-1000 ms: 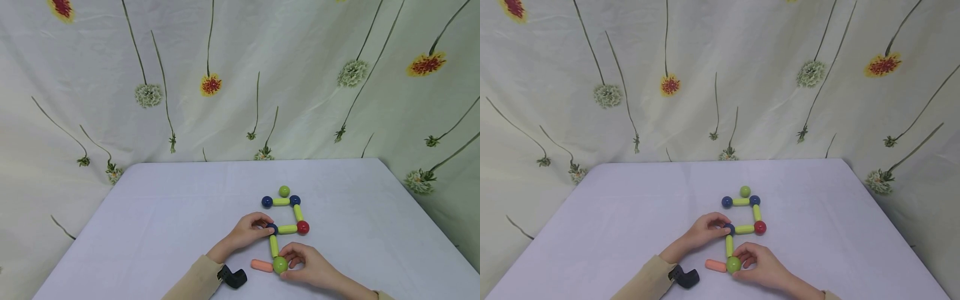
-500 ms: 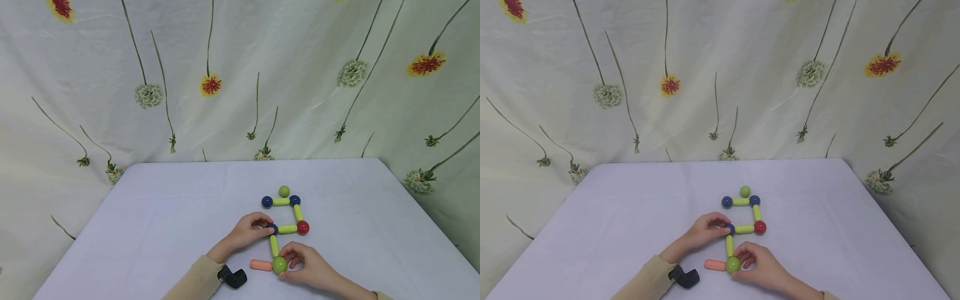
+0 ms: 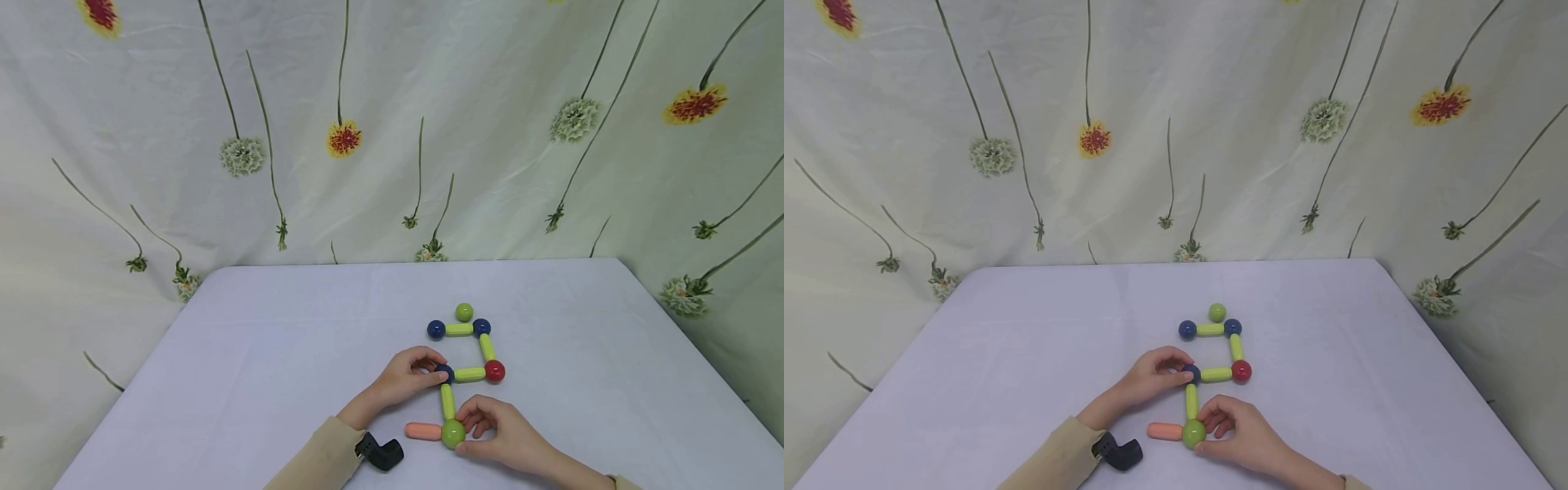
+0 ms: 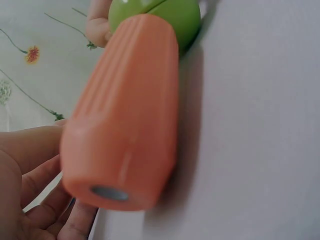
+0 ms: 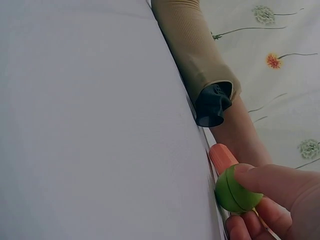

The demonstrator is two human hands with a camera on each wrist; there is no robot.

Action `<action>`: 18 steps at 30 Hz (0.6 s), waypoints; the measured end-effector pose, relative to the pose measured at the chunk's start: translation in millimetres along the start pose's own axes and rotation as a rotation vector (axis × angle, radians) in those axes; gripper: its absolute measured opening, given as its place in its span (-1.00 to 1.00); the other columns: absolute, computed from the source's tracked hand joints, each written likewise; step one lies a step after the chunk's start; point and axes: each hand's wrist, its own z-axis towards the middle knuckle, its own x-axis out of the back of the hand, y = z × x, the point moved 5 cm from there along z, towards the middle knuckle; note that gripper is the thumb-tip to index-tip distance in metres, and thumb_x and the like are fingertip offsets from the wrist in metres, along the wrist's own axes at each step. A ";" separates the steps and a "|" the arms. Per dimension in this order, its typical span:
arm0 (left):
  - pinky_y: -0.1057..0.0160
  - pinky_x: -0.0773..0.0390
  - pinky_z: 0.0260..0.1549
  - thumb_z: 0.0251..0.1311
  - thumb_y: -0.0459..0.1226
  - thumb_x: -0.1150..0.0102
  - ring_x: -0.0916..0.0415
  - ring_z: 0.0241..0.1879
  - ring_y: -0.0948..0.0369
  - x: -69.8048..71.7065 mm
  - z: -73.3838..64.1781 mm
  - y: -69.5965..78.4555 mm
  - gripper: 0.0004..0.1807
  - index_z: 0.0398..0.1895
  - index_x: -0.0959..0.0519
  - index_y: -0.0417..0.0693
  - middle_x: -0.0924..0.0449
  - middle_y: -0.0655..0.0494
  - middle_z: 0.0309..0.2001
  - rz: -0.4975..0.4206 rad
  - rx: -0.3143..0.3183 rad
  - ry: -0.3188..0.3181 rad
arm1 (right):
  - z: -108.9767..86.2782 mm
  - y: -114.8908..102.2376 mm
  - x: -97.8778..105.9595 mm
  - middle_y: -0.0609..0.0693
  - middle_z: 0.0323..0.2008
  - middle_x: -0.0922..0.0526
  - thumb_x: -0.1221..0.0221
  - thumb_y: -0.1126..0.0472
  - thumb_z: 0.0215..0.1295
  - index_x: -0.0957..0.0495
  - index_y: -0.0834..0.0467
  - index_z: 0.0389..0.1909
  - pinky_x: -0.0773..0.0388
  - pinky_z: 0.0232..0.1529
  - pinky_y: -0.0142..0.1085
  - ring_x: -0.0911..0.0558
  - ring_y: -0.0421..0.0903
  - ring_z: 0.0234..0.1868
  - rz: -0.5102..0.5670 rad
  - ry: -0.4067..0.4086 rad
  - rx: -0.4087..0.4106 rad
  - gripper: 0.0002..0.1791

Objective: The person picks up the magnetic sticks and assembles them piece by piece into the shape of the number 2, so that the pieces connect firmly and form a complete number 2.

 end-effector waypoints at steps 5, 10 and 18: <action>0.38 -0.48 -0.25 0.17 -0.24 -0.25 -0.47 -0.16 0.18 -0.7 -0.8 3.3 -0.77 -0.12 -0.60 -0.07 -0.57 0.16 -0.16 0.020 0.011 0.004 | -0.1 -1.1 0.1 -0.08 -0.32 -0.57 -0.40 0.11 0.00 -0.51 0.14 -0.20 -0.52 -0.28 -0.40 -0.54 -0.22 -0.32 -0.003 -0.005 0.006 -0.63; 0.39 -0.47 -0.25 0.17 -0.31 -0.23 -0.47 -0.16 0.07 2.8 -8.7 27.8 -0.76 -0.12 -0.58 -0.24 -0.57 0.00 -0.16 0.014 -0.004 0.000 | 0.4 -3.9 0.6 -0.08 -0.30 -0.57 -0.40 0.12 0.00 -0.51 0.14 -0.19 -0.53 -0.27 -0.40 -0.54 -0.21 -0.31 0.012 -0.009 -0.005 -0.62; 0.38 -0.48 -0.23 0.17 -0.30 -0.23 -0.47 -0.16 0.12 1.7 -7.2 21.8 -0.78 -0.13 -0.58 -0.18 -0.57 0.06 -0.16 0.029 -0.007 0.012 | 1.0 -14.4 2.6 -0.10 -0.30 -0.56 -0.40 0.07 0.02 -0.53 0.11 -0.19 -0.52 -0.25 -0.40 -0.54 -0.19 -0.31 -0.022 0.019 -0.007 -0.63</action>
